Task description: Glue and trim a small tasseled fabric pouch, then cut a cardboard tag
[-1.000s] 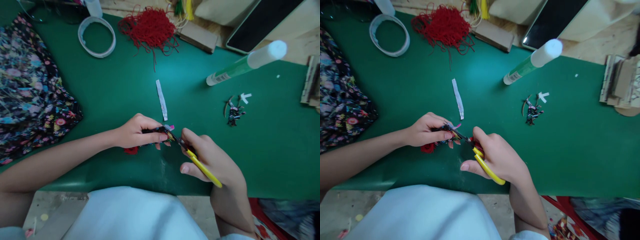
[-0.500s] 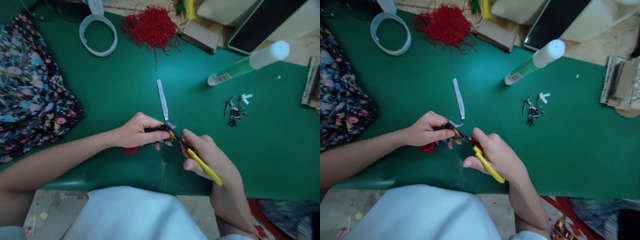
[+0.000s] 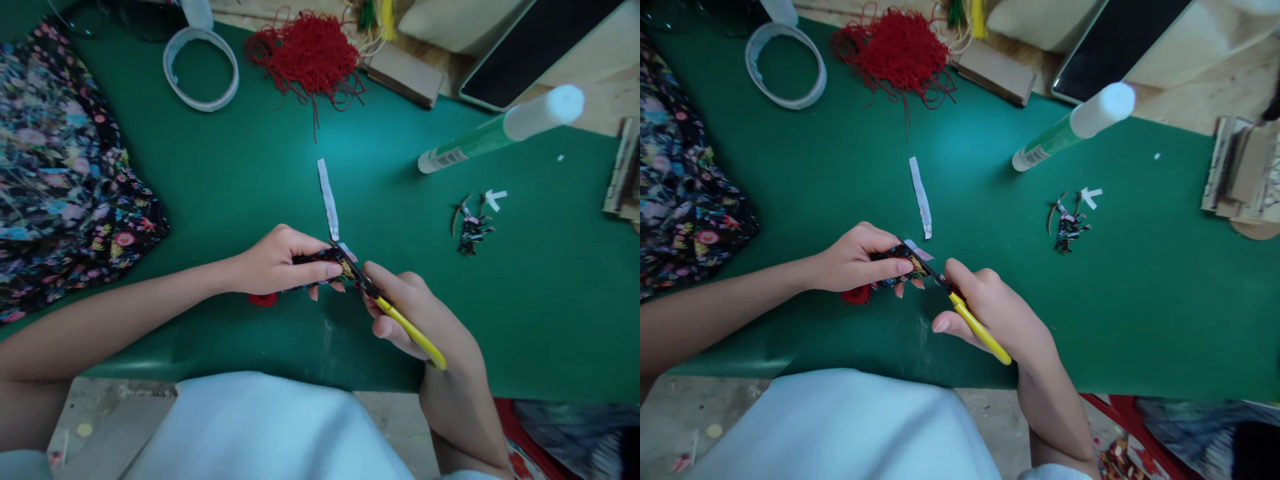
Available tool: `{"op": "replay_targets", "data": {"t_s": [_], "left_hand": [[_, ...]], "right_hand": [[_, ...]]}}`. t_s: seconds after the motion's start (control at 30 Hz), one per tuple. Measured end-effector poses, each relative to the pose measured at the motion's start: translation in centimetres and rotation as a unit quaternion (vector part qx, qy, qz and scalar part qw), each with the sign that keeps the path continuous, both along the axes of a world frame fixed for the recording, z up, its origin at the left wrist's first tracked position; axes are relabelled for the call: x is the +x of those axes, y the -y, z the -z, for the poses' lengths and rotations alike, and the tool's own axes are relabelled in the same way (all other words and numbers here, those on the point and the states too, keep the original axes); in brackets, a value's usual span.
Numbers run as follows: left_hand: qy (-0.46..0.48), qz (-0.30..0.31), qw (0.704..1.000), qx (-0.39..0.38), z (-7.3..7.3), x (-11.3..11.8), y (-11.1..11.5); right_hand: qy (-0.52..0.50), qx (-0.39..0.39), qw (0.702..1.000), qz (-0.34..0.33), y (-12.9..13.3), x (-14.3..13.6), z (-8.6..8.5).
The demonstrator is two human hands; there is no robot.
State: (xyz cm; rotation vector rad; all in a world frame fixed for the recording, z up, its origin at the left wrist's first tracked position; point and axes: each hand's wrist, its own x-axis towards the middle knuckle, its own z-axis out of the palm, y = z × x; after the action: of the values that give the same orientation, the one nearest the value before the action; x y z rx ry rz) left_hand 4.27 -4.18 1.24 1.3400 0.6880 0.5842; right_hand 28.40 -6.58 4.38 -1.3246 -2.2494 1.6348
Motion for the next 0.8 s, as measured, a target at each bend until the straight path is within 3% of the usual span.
{"op": "replay_targets", "data": {"t_s": [0.5,0.67,0.8], "left_hand": [[0.018,0.003,0.999,-0.027,-0.06,0.04,-0.14],[0.020,0.001,0.998,-0.053,0.09,0.10,-0.14],[0.033,-0.018,0.994,-0.099,0.25,0.20,-0.05]], "right_hand": [[-0.012,0.003,1.000,0.020,0.09,-0.12,0.01],[-0.033,0.010,0.996,0.081,0.30,-0.54,0.00],[-0.059,-0.027,0.984,0.164,0.74,-0.76,0.06]]}}
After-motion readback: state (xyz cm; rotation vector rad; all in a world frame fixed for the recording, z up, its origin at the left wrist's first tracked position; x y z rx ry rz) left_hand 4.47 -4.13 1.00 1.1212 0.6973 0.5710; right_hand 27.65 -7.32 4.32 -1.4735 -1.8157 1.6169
